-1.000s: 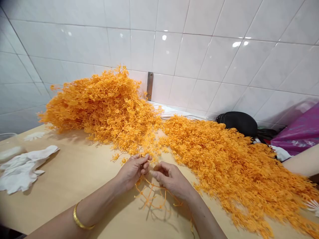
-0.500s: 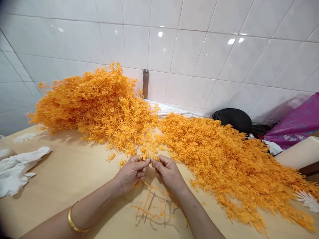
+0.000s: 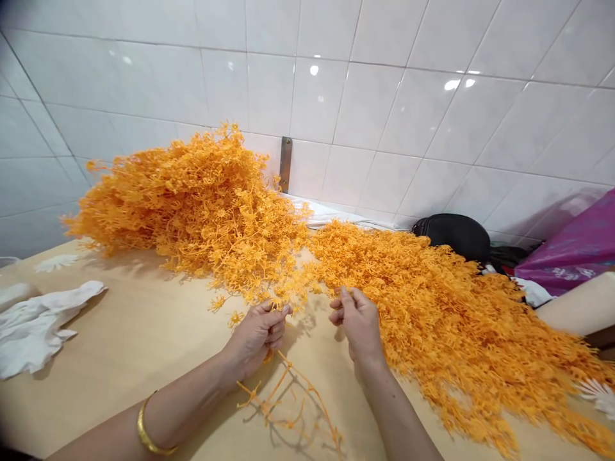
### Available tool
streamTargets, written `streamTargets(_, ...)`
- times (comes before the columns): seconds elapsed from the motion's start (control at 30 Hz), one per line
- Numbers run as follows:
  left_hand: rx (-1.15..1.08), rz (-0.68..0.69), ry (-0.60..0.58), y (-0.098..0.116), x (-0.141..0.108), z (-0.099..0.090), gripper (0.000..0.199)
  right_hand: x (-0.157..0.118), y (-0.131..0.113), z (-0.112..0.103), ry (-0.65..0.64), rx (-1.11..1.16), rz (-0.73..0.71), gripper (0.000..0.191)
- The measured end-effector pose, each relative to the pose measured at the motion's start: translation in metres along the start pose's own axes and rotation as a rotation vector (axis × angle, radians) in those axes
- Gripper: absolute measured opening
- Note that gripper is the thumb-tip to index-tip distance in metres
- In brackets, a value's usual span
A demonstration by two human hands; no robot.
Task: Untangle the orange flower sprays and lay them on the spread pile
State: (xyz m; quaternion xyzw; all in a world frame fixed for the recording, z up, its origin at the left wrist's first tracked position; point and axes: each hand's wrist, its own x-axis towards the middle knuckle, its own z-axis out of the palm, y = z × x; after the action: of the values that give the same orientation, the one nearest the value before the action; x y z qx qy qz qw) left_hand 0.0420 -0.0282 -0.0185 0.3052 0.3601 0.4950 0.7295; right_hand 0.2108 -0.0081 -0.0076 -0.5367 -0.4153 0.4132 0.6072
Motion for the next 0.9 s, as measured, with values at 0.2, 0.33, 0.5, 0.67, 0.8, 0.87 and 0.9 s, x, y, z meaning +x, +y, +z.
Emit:
streamTargets(0.2,0.012,0.011,0.012,0.001,0.002,-0.001,0.023,-0.012,-0.003,0.012,-0.173,0.217,0.278,0.029)
streamTargets(0.33,-0.046,-0.03,0.01,0.002,0.004,-0.005,0.02,-0.018,-0.001,0.015,-0.314,0.276,0.387,0.033)
streamTargets(0.5,-0.079,-0.062,-0.028,0.0,0.004,-0.001,0.02,-0.027,0.01,0.03,-0.506,0.236,0.391,0.028)
streamTargets(0.67,-0.011,-0.046,-0.027,-0.001,0.001,0.001,0.014,-0.026,0.017,0.033,-0.461,0.153,0.179,0.026)
streamTargets(0.8,0.048,-0.049,-0.046,-0.001,-0.002,-0.001,0.012,-0.009,0.01,0.013,-0.195,0.16,0.107,0.029)
streamTargets(0.87,0.059,-0.044,-0.034,-0.002,-0.002,-0.003,0.013,0.003,0.005,0.0,0.001,0.237,0.094,0.031)
streamTargets(0.9,0.066,-0.038,-0.025,-0.002,-0.002,-0.003,0.014,0.007,0.003,-0.005,0.082,0.263,0.087,0.03)
